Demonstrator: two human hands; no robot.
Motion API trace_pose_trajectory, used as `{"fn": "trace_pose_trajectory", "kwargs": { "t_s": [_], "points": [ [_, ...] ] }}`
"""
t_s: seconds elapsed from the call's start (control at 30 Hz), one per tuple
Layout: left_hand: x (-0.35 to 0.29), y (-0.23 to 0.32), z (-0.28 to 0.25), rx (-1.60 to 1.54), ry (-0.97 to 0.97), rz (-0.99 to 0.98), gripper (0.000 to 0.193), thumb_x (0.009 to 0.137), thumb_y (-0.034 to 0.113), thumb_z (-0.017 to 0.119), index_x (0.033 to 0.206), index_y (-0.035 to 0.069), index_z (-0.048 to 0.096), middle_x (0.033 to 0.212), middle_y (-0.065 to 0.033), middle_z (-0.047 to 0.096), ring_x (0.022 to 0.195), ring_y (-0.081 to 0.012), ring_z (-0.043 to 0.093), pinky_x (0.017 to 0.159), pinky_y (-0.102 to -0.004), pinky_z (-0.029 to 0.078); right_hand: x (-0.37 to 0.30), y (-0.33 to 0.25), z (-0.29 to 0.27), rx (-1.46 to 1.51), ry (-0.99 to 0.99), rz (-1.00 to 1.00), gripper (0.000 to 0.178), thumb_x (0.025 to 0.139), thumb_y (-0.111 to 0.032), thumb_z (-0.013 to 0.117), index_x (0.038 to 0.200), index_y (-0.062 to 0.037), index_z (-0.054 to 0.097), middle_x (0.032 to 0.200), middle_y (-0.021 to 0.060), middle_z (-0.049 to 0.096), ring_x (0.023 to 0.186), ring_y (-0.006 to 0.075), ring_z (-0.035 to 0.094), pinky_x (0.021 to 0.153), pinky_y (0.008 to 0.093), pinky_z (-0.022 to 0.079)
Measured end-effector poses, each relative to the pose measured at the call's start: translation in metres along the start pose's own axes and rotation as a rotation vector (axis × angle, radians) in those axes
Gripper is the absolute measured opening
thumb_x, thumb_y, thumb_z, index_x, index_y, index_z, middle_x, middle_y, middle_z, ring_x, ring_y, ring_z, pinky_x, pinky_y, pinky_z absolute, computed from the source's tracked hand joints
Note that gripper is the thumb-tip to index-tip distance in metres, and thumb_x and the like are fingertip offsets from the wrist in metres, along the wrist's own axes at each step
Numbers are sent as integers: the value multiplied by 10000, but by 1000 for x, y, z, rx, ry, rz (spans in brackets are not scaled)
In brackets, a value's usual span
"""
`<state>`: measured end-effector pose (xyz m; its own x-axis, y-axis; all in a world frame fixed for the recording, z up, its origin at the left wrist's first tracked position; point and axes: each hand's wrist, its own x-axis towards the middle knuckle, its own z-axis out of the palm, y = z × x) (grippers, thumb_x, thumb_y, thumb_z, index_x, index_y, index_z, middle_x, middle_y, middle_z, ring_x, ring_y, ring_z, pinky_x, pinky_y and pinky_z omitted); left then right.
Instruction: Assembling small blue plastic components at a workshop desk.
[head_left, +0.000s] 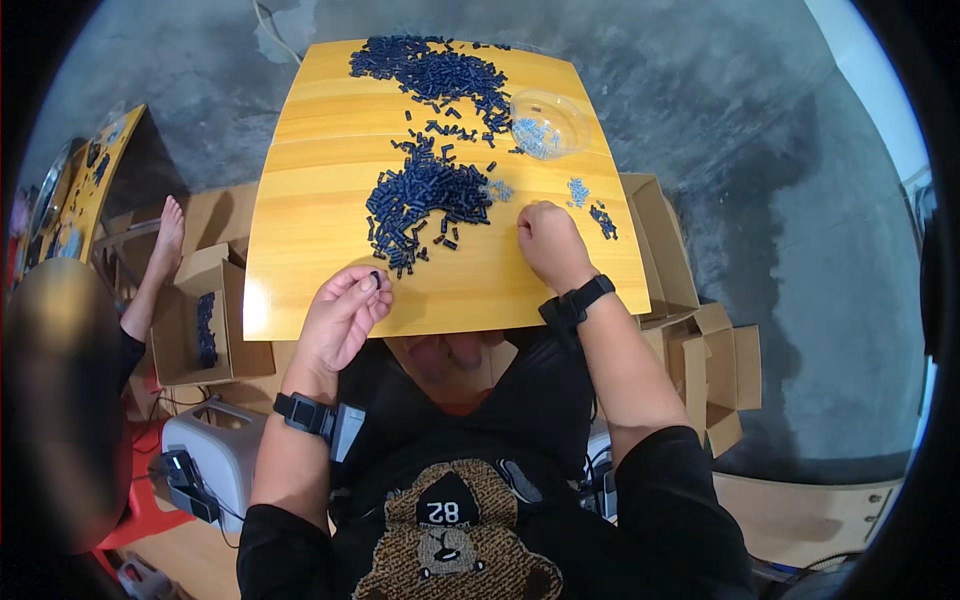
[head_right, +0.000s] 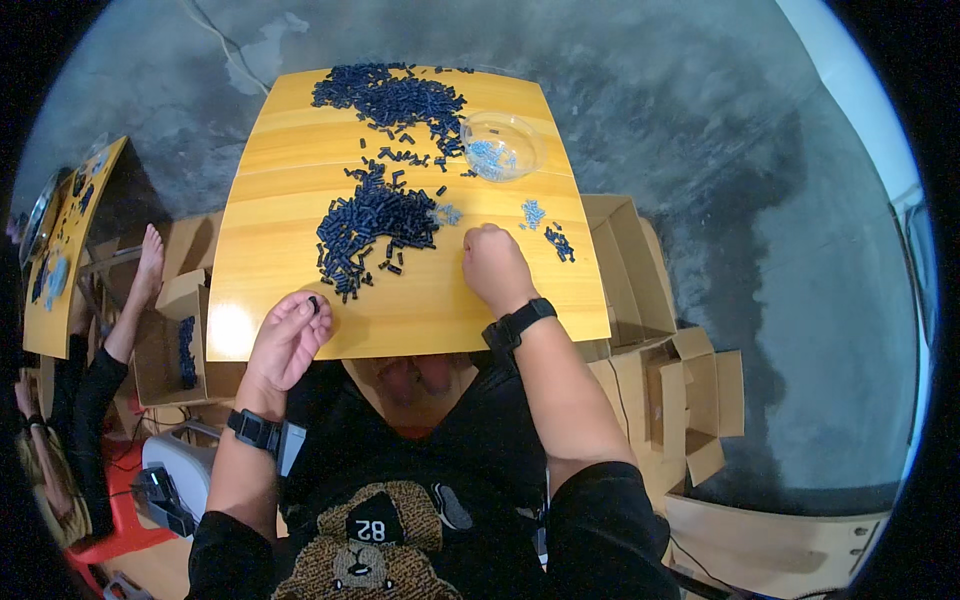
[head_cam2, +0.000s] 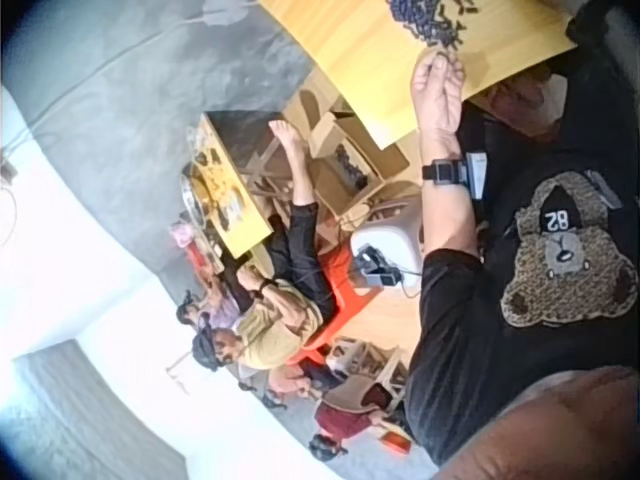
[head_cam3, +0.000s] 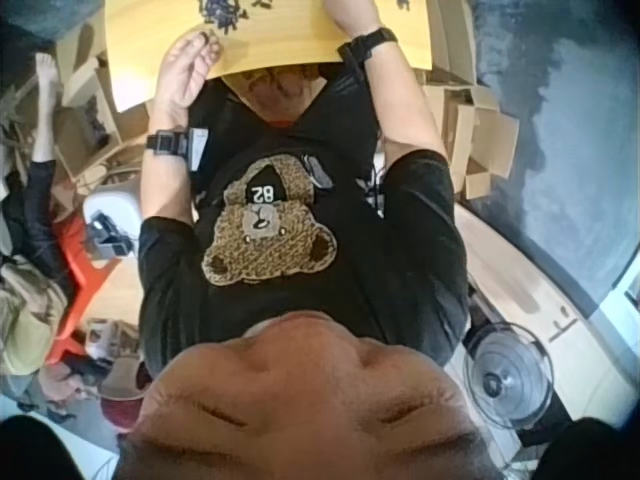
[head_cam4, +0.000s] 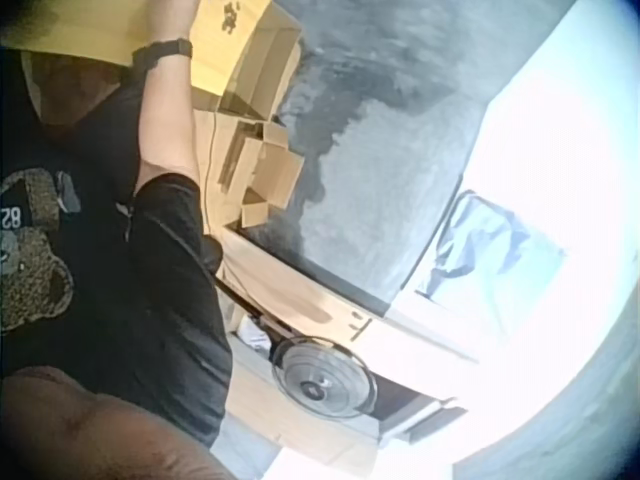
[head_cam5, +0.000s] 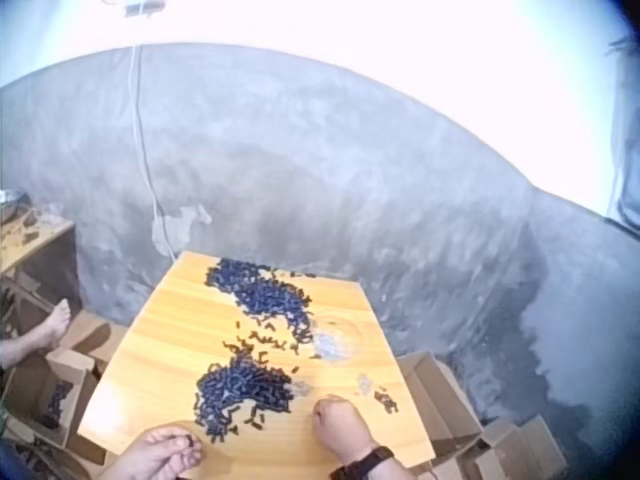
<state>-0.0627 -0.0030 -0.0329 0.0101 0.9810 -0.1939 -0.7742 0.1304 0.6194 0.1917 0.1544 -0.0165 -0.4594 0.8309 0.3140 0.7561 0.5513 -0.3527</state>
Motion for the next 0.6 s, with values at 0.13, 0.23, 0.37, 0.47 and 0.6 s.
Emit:
{"fn": "trace_pose_trajectory", "kwargs": {
  "t_s": [0.13, 0.23, 0.37, 0.47, 0.6],
  "points": [
    [-2, 1, 1, 8, 1, -7, 126, 855, 104, 583, 924, -1, 586, 837, -76, 579, 743, -132, 538, 677, -233, 467, 1, -1, -6, -34, -70, 9, 43, 690, -20, 551, 697, 9, 583, 700, 203, 574, 683, 351, 567, 646, 401, 478],
    [-3, -1, -1, 10, 6, 7, 127, 855, 106, 583, 925, 1, 589, 838, -75, 582, 741, -130, 540, 677, -234, 469, 0, -3, -23, 58, -6, 110, 44, 672, -33, 551, 682, 2, 576, 662, 200, 568, 657, 351, 568, 621, 385, 479],
    [-3, 0, 0, -5, -9, -2, 122, 854, 102, 584, 925, 3, 591, 843, -75, 586, 745, -132, 542, 680, -237, 470, 2, 10, -34, 368, -6, 256, 76, 685, -68, 611, 671, -6, 568, 596, 92, 570, 554, 167, 567, 525, 301, 454],
    [-1, -1, -2, 0, -5, 5, 122, 854, 105, 585, 923, 5, 593, 849, -75, 589, 748, -134, 544, 680, -239, 469, 5, 26, -30, 613, -137, 419, 61, 722, -69, 618, 702, -18, 592, 595, 29, 565, 537, 91, 543, 495, 244, 437],
    [-2, 0, -7, -12, -19, 6, 136, 850, 105, 598, 949, 12, 591, 869, -72, 606, 774, -146, 577, 702, -243, 487, 9, 15, -27, 740, -215, 515, 26, 754, -22, 580, 730, -15, 585, 609, 17, 562, 534, 88, 541, 491, 210, 433]
  ]
}}
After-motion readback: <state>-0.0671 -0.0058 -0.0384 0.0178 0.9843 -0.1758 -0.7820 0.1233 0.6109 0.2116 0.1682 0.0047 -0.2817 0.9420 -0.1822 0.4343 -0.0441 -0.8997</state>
